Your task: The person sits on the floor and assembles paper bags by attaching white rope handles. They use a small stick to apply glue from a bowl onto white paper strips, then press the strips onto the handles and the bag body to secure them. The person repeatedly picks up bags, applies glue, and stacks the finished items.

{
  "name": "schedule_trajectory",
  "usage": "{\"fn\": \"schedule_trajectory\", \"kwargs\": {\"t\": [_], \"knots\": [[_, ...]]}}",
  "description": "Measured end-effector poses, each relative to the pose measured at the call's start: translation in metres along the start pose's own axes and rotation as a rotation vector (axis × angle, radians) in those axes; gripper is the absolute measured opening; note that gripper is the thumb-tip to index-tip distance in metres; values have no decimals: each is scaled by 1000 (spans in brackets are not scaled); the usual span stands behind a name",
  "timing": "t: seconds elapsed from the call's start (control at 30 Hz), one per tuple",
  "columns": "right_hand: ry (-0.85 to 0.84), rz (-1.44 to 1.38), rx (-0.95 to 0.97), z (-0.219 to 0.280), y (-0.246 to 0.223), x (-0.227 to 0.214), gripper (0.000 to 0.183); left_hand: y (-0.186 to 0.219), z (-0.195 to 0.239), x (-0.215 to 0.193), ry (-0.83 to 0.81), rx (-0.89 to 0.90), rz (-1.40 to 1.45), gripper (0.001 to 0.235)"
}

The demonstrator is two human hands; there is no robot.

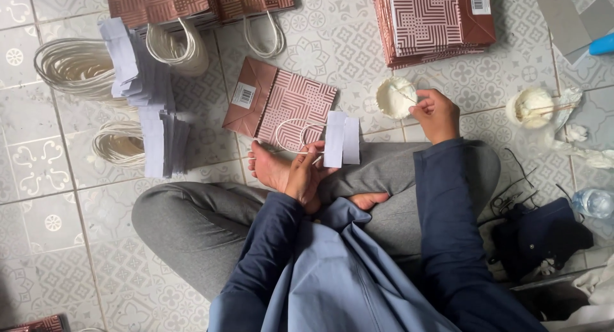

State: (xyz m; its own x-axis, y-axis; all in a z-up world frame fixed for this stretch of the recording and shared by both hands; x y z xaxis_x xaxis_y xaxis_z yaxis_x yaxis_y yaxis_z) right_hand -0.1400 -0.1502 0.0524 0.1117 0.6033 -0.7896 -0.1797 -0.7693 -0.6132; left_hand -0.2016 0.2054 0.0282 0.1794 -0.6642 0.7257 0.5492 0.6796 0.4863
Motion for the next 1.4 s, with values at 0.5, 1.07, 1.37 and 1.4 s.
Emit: {"fn": "schedule_trajectory", "kwargs": {"t": [0.5, 1.07, 1.37, 1.4], "knots": [[229, 80, -233, 3, -29, 19, 14, 7, -13, -8, -114, 73, 76, 48], [314, 101, -279, 1, -38, 11, 13, 18, -8, 1, -172, 129, 131, 49], [388, 149, -343, 1, -37, 11, 15, 10, -17, -10, -207, 117, 187, 49], [394, 165, -353, -3, -34, 13, 16, 11, -18, -9, -210, 130, 183, 49]]}}
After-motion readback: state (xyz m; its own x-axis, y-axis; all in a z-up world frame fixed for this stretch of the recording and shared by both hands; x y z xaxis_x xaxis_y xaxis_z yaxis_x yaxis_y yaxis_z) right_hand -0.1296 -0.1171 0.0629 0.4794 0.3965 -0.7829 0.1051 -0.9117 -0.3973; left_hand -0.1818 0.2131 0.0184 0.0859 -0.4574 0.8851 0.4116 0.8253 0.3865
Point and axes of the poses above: each hand's wrist, its own z-axis away from the middle knuckle, its own x-axis out of the palm, y = z × x, the point moved 4 cm from there along -z, towards the middle knuckle, and after that the axes turned 3 degrees about z, right-handed, at the moved point
